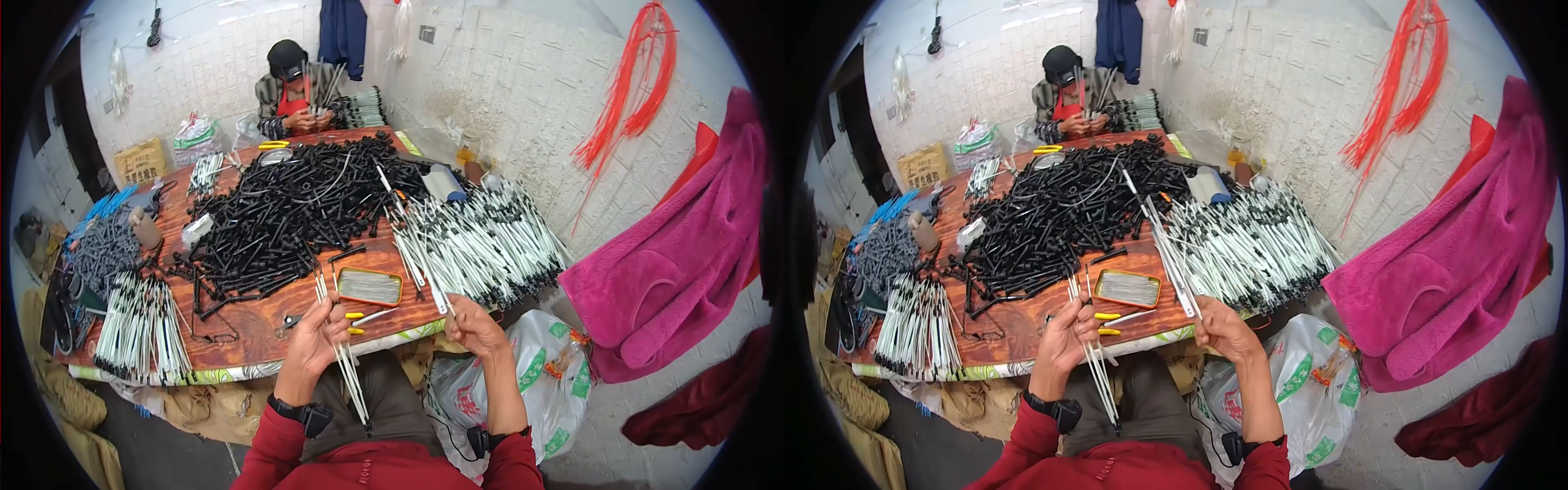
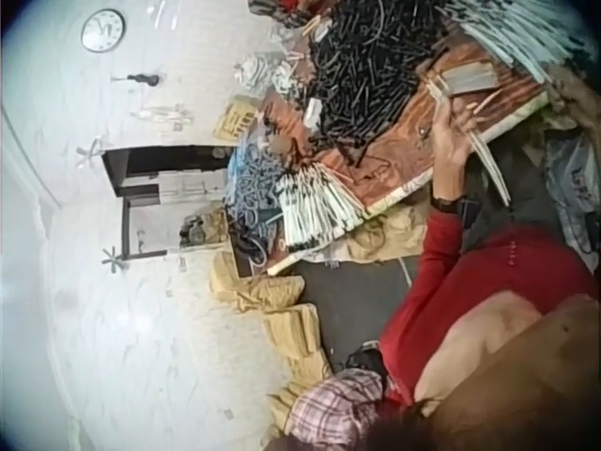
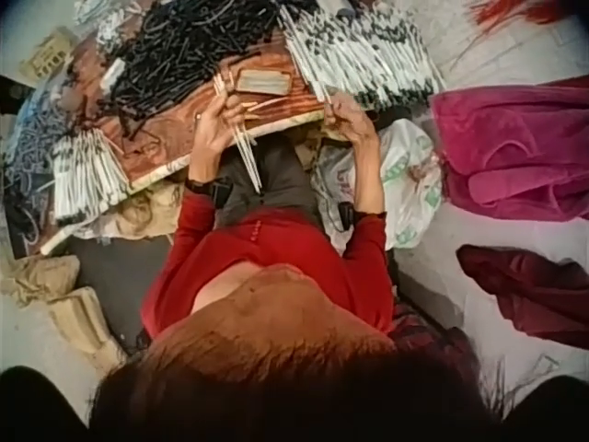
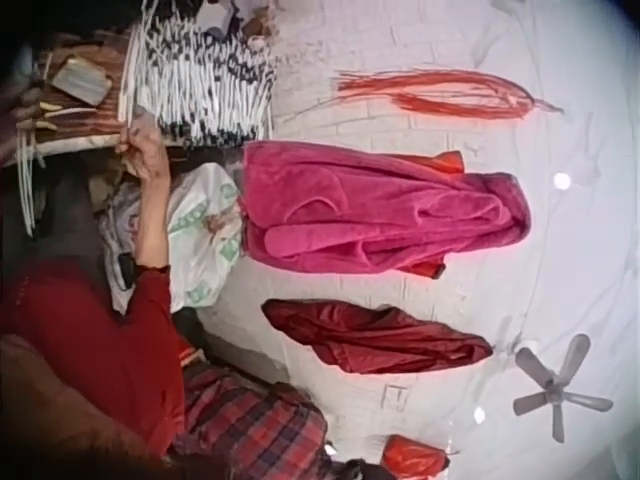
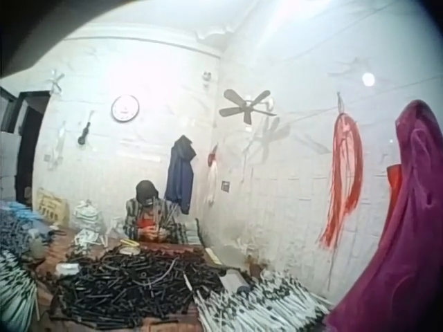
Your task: Manually assembling wire harness components by inserting small black wire bundles into white plastic tubes at a workbench.
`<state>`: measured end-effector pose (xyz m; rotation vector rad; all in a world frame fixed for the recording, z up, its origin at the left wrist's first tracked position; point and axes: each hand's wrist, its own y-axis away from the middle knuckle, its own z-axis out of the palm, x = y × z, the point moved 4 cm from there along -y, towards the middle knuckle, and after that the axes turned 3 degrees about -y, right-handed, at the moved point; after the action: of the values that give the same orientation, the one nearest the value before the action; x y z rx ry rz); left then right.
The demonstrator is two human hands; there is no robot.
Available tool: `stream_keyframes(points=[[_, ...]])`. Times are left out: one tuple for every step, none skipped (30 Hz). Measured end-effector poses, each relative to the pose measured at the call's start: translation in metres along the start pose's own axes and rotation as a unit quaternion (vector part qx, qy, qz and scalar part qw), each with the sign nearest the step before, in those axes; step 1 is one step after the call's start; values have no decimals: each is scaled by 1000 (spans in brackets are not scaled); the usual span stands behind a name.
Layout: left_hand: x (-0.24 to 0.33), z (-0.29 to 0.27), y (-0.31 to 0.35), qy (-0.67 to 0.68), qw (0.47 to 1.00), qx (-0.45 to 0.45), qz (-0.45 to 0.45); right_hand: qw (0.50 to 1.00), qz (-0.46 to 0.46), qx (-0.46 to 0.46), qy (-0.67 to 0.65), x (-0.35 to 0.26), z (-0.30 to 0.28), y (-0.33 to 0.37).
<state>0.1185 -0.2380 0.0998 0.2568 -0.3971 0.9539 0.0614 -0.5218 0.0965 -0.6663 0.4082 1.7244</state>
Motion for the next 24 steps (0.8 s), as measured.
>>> stream_keyframes(points=[[0,0,-1,-22,1000,4,20,998,27,13,49,1,5,0],[0,3,-3,-19,999,10,26,993,55,24,99,3,10,-1],[4,3,-5,-19,997,34,60,985,86,31,146,9,12,-5],[7,2,-5,-20,994,58,96,985,98,22,142,15,15,-9],[9,0,-5,-19,992,69,107,976,110,16,186,22,17,-12],[14,0,-6,-28,988,67,135,965,117,8,234,28,22,-17],[19,-1,-6,-38,984,65,162,952,122,-1,281,34,26,-22],[24,-1,-4,-48,979,64,189,951,131,-13,281,41,30,-24],[27,-2,-3,-47,976,72,200,948,137,-12,288,49,32,-25],[30,-3,-2,-61,973,78,210,945,142,-11,296,56,33,-25],[32,-4,-2,-75,970,84,216,942,146,-6,303,60,35,-26],[34,-6,-1,-88,967,89,220,941,154,-12,302,62,37,-27],[37,-8,0,-86,966,96,225,939,153,-10,308,62,40,-29],[39,-9,-1,-87,966,95,223,937,152,-6,314,61,41,-31],[38,-9,-4,-88,968,90,217,935,148,2,321,57,41,-32],[38,-8,-8,-89,970,84,210,935,150,4,321,56,40,-35],[38,-7,-9,-87,971,86,207,923,154,-4,352,54,39,-40],[42,-6,-9,-100,966,83,223,911,156,-12,382,53,37,-44],[44,-5,-9,-113,961,80,238,897,159,-18,411,52,35,-44],[46,-5,-9,-128,955,77,255,898,159,-16,410,55,33,-43],[44,-7,-12,-129,956,78,253,905,163,-36,392,62,34,-41],[44,-11,-13,-113,957,69,259,911,166,-58,373,70,37,-39],[44,-15,-15,-98,957,60,265,916,168,-80,354,78,40,-37],[45,-16,-15,-82,957,51,273,917,168,-82,352,83,42,-35]])
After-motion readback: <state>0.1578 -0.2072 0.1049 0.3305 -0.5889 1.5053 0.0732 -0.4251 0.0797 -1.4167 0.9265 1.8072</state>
